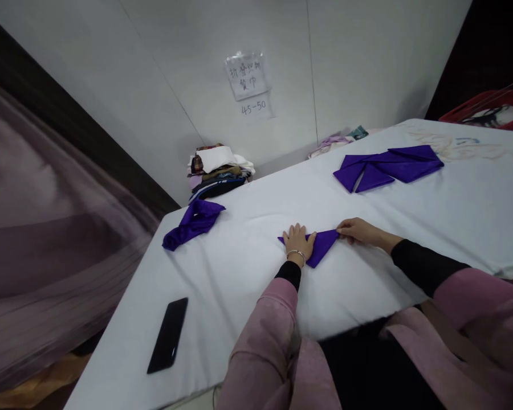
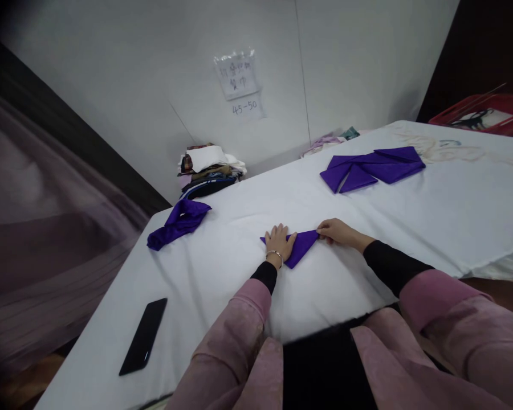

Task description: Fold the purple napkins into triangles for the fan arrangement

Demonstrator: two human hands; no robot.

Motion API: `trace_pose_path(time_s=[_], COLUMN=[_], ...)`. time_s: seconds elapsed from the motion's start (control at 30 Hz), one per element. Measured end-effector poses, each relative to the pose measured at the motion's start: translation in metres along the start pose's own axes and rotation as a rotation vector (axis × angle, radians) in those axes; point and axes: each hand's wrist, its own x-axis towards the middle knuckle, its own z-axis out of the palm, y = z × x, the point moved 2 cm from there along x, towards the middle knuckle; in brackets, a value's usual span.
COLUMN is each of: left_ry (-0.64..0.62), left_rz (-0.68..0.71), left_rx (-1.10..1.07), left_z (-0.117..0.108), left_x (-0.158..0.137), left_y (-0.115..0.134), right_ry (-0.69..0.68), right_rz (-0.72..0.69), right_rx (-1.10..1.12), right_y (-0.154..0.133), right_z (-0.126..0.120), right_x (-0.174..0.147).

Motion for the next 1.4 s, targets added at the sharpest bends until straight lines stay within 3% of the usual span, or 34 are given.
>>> trace_pose_path(time_s=[0.17, 0.5, 0.67, 0.87, 0.93, 1.0, 1.1, 1.23, 1.4], left_ry=[-0.015, -0.025, -0.021, -0.009, -0.006, 0.001, -0.009, -0.028, -0.033], left_rz=[-0.005, -0.004, -0.005, 0.000, 0.001, 0.004, 0.016, 0.012, -0.003], left_rx=[0.015, 0.002, -0.007, -0.014, -0.015, -0.016, 0.000, 0.027, 0.039], left_z=[-0.001, -0.004, -0.003, -0.001, -0.001, 0.000, 0.001, 0.002, 0.004], left_x=[-0.002, -0.007, -0.008, -0.008, -0.008, -0.009, -0.008, -0.005, -0.004], left_y=[0.001, 0.006, 0.007, 0.009, 0.009, 0.009, 0.007, 0.003, 0.003], right_ry=[0.012, 0.099, 0.167, 0.258, 0.337, 0.377, 0.273, 0.157, 0.168], right_rz=[-0.034, -0.078, -0.129, -0.084, -0.204, -0.426, -0.661, -0.618, -0.489], right_rx=[0.023, -0.220, -0.436, -0.688, -0.746, -0.731, -0.623, -0.638, -0.704], right_y=[-0.001, 0.005, 0.007, 0.007, -0.003, -0.019, -0.043, -0.055, -0.033], right_z=[-0.003, -0.003, -0.002, -0.002, 0.008, 0.027, 0.069, 0.110, 0.109], right_x=[0.008, 0.014, 0.016, 0.009, 0.002, -0.007, -0.016, -0.014, -0.001])
